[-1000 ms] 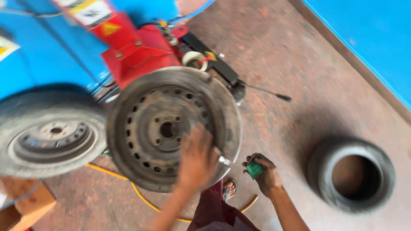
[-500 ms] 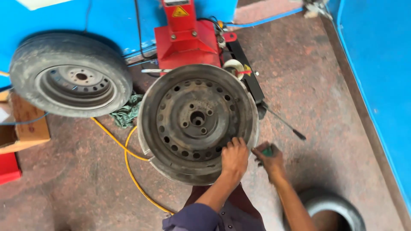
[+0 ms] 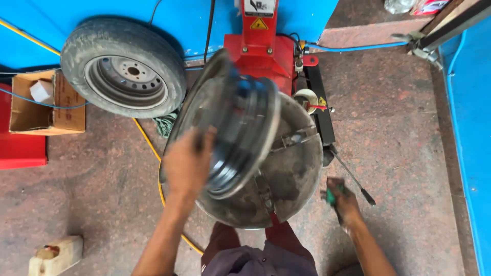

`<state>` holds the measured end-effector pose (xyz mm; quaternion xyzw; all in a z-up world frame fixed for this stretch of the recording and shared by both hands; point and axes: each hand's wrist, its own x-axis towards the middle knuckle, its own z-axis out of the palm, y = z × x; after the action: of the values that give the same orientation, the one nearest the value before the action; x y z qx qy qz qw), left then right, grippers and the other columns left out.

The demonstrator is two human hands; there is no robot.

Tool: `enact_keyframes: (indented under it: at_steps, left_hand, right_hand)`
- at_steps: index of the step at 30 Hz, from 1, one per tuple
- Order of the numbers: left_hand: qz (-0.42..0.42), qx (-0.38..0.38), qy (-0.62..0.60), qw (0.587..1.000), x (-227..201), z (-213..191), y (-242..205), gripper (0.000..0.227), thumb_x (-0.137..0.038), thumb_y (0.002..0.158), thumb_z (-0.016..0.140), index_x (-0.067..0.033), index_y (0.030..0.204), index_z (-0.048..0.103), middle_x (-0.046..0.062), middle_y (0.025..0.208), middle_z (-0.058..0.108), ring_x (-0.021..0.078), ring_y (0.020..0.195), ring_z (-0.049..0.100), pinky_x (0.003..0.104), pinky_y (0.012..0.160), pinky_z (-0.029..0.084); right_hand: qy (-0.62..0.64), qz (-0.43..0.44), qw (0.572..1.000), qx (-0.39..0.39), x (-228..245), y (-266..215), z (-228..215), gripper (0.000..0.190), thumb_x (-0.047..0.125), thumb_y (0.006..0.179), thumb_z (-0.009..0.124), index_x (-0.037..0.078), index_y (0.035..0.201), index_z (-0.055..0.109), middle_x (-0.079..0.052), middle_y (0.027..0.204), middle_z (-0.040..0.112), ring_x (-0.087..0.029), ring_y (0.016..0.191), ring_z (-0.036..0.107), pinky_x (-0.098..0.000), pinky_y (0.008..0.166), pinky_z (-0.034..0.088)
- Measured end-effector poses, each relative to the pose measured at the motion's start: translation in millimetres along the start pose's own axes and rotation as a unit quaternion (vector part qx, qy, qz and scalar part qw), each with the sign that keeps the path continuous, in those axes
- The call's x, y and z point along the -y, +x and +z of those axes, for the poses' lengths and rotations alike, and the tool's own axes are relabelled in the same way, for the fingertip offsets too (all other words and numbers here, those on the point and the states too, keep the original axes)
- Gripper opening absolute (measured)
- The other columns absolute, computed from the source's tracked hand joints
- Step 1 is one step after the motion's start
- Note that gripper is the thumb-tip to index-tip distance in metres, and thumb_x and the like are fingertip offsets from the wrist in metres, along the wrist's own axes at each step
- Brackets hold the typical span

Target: Using a tire changer machine and tire irons to remove a rubber tire from a metal wheel rim.

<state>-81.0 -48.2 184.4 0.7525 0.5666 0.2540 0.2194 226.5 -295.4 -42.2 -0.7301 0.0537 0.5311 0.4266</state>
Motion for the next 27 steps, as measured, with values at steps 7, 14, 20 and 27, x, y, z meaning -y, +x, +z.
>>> enact_keyframes:
  at_steps: [7, 14, 20, 27]
  left_hand:
    - [-0.145, -0.135, -0.019, 0.98, 108, -45, -18, 0.044, -0.038, 0.101, 0.075, 0.0029, 0.085, 0.072, 0.009, 0.054, 0.052, 0.0104, 0.049, 0.049, 0.035, 0.048, 0.038]
    - [-0.243, -0.112, -0.122, 0.956, 228, -66, -24, 0.053, -0.034, 0.1, 0.072, 0.0068, 0.068, 0.062, -0.001, 0.05, 0.044, 0.0056, 0.049, 0.039, 0.032, 0.044, 0.028]
    - [-0.271, -0.113, -0.207, 0.933, 347, -64, -35, 0.054, -0.035, 0.099, 0.071, 0.0027, 0.062, 0.06, -0.006, 0.053, 0.046, 0.0039, 0.052, 0.04, 0.031, 0.044, 0.029]
    - [-0.375, -0.12, -0.254, 0.883, 567, -70, -9, 0.068, -0.044, 0.105, 0.072, 0.0064, 0.07, 0.044, 0.002, 0.063, 0.041, 0.0131, 0.058, 0.034, 0.04, 0.055, 0.026]
  right_hand:
    - [0.133, -0.149, 0.973, 0.119, 63, 48, 160, 0.053, 0.041, 0.1, 0.073, -0.004, 0.126, 0.062, -0.012, 0.11, 0.065, -0.024, 0.099, 0.066, -0.0421, 0.093, 0.056]
    - [0.176, -0.169, 0.955, 0.167, 98, 81, 372, 0.062, 0.051, 0.095, 0.061, 0.007, 0.138, 0.058, -0.012, 0.135, 0.064, -0.018, 0.119, 0.063, -0.0359, 0.104, 0.049]
    - [-0.081, -0.249, 0.959, 0.109, 92, 115, 420, 0.061, 0.052, 0.1, 0.064, 0.0, 0.131, 0.069, -0.017, 0.122, 0.071, -0.017, 0.103, 0.057, -0.0333, 0.089, 0.043]
    - [-0.211, -0.306, 0.928, -0.017, 93, 13, 471, 0.052, 0.05, 0.094, 0.068, 0.008, 0.125, 0.07, -0.017, 0.114, 0.069, -0.024, 0.108, 0.064, -0.0418, 0.09, 0.05]
